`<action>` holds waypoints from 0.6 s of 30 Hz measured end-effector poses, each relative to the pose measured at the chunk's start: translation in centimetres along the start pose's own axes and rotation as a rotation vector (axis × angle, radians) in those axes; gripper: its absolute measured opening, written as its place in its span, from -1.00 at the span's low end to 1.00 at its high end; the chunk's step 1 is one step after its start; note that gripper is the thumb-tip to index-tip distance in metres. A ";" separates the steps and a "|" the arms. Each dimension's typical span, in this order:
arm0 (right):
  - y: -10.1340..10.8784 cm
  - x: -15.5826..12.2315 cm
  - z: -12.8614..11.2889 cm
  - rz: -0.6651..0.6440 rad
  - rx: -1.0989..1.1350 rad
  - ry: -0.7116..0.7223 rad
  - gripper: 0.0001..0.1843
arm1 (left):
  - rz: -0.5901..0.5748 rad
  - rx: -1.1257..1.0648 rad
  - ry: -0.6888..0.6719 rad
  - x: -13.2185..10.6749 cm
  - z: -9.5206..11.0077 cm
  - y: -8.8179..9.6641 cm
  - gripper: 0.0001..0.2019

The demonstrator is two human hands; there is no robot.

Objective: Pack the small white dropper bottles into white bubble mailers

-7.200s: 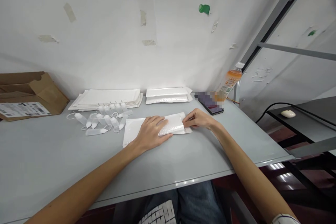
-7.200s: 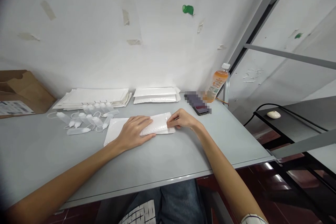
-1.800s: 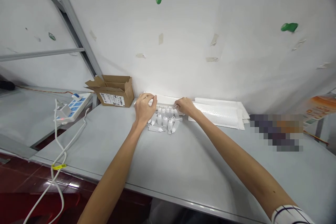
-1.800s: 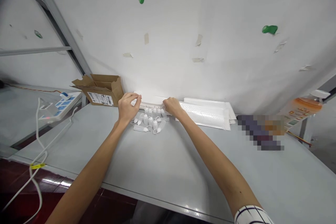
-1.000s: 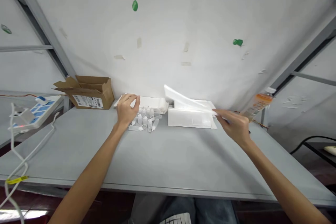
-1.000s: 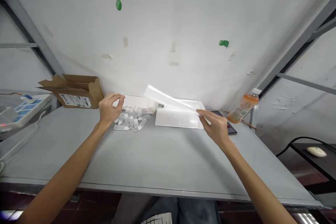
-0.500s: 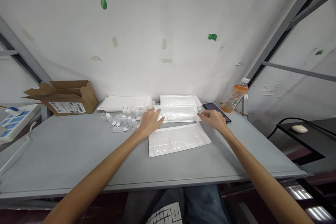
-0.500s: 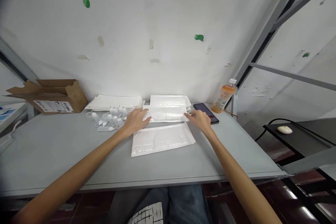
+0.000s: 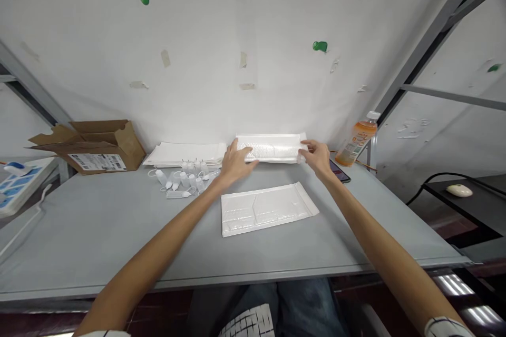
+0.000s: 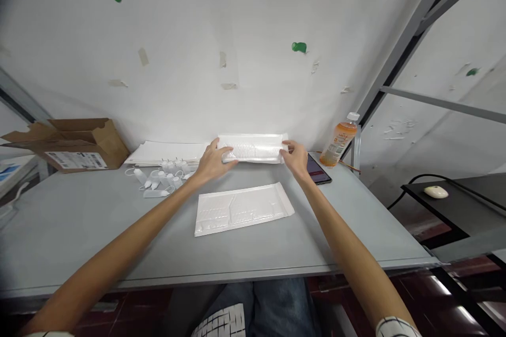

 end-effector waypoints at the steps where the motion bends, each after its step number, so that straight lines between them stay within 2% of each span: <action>1: 0.1 1.0 -0.2 0.012 0.015 -0.018 -0.50 | -0.057 0.014 0.037 1.2 0.0 -0.5 -0.54; 3: -0.1 2.6 -0.7 0.011 0.028 -0.048 -0.41 | -0.201 0.039 0.107 3.2 0.0 -1.8 -0.49; 5: -0.8 3.3 -1.3 -0.025 0.008 -0.038 -0.29 | -0.289 0.054 0.146 4.5 -0.1 -2.9 -0.38; 7: -1.6 2.9 -1.7 -0.057 -0.024 -0.020 -0.24 | -0.316 0.058 0.165 4.9 -0.3 -3.6 -0.28; 9: -2.1 1.7 -1.7 -0.053 -0.073 -0.010 -0.31 | -0.305 0.070 0.173 4.6 -0.4 -3.8 -0.24; 11: -2.4 0.2 -1.6 -0.040 -0.113 -0.012 -0.37 | -0.271 0.098 0.153 3.8 -0.1 -3.4 -0.26; 14: -2.5 -1.4 -2.0 -0.008 -0.126 0.033 -0.40 | -0.185 0.136 0.044 1.5 1.7 -2.4 -0.36; 16: -2.0 -1.9 -2.5 0.044 -0.113 0.082 -0.42 | -0.144 0.131 -0.041 -1.1 3.3 -2.1 -0.43; 18: -1.1 -2.2 -3.2 0.109 -0.095 0.130 -0.43 | -0.199 0.077 -0.115 -4.3 4.5 -2.8 -0.46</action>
Point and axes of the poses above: each hand's wrist, its own x-axis towards the middle knuckle, its own y-axis out of the back of the hand, z = x × y, the point moved 8 cm from there along x, towards the middle knuckle, and after that the axes turned 8 degrees about -x, right-handed, at the moved point
